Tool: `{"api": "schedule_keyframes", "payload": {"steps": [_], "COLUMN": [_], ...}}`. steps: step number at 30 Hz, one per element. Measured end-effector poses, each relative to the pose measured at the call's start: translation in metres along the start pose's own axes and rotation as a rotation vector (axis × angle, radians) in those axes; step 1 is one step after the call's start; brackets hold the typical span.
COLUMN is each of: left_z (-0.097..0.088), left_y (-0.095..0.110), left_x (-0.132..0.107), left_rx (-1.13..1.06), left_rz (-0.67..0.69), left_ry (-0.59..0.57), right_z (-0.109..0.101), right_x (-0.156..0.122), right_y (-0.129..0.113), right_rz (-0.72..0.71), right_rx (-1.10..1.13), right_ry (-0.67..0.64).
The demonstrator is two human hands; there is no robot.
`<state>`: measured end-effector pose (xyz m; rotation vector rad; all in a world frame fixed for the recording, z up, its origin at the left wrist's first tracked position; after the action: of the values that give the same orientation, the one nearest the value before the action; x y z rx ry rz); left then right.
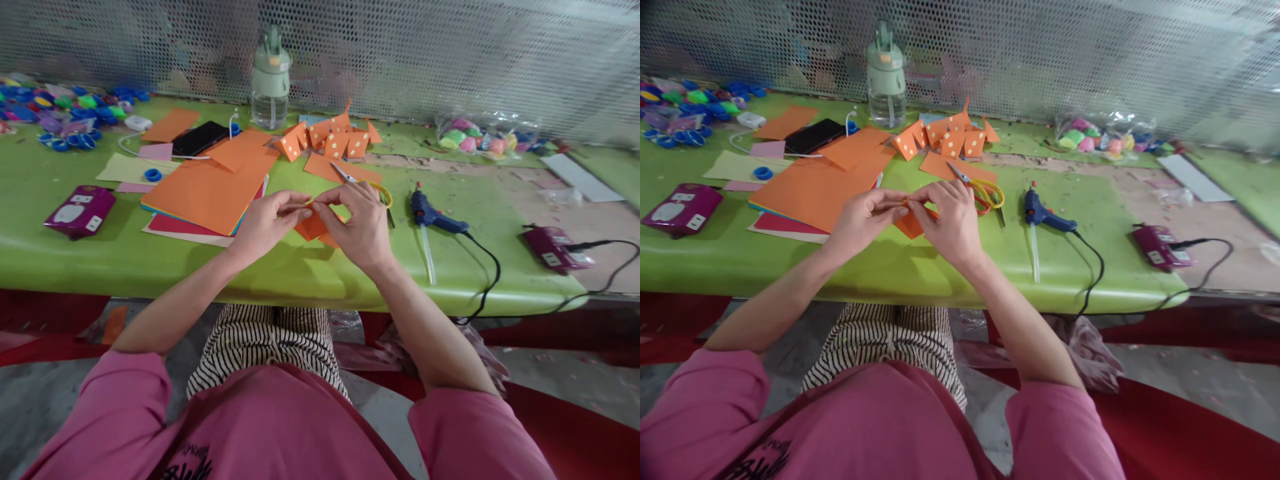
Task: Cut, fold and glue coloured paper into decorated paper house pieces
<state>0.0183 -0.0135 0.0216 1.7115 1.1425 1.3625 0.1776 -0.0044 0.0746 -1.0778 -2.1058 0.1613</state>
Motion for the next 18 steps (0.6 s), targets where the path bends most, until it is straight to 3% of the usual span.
{"api": "schedule_keyframes", "payload": {"steps": [8,18], "left_z": [-0.003,0.004], "left_y": [-0.006,0.0], "left_x": [-0.003,-0.003], "left_rx": [-0.067,0.01], "left_rz": [-0.165,-0.055], "left_ry": [-0.036,-0.046], "right_z": [0.001,0.001], "right_x": [0.007,0.007], "right_y": [0.014,0.013], "right_rz": [0.071,0.141], "right_rx": [0.203,0.247], "right_ry": [-0.075,-0.069]}}
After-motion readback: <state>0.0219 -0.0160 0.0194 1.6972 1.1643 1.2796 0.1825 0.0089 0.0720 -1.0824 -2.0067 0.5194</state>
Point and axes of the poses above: each hand's wrist, its own x-axis towards the middle knuckle, its own z-axis out of the palm, y = z × x, the point moved 5 cm from there along x, towards the middle knuckle, and after that the axes turned 5 degrees about z, right-handed, at the moved point
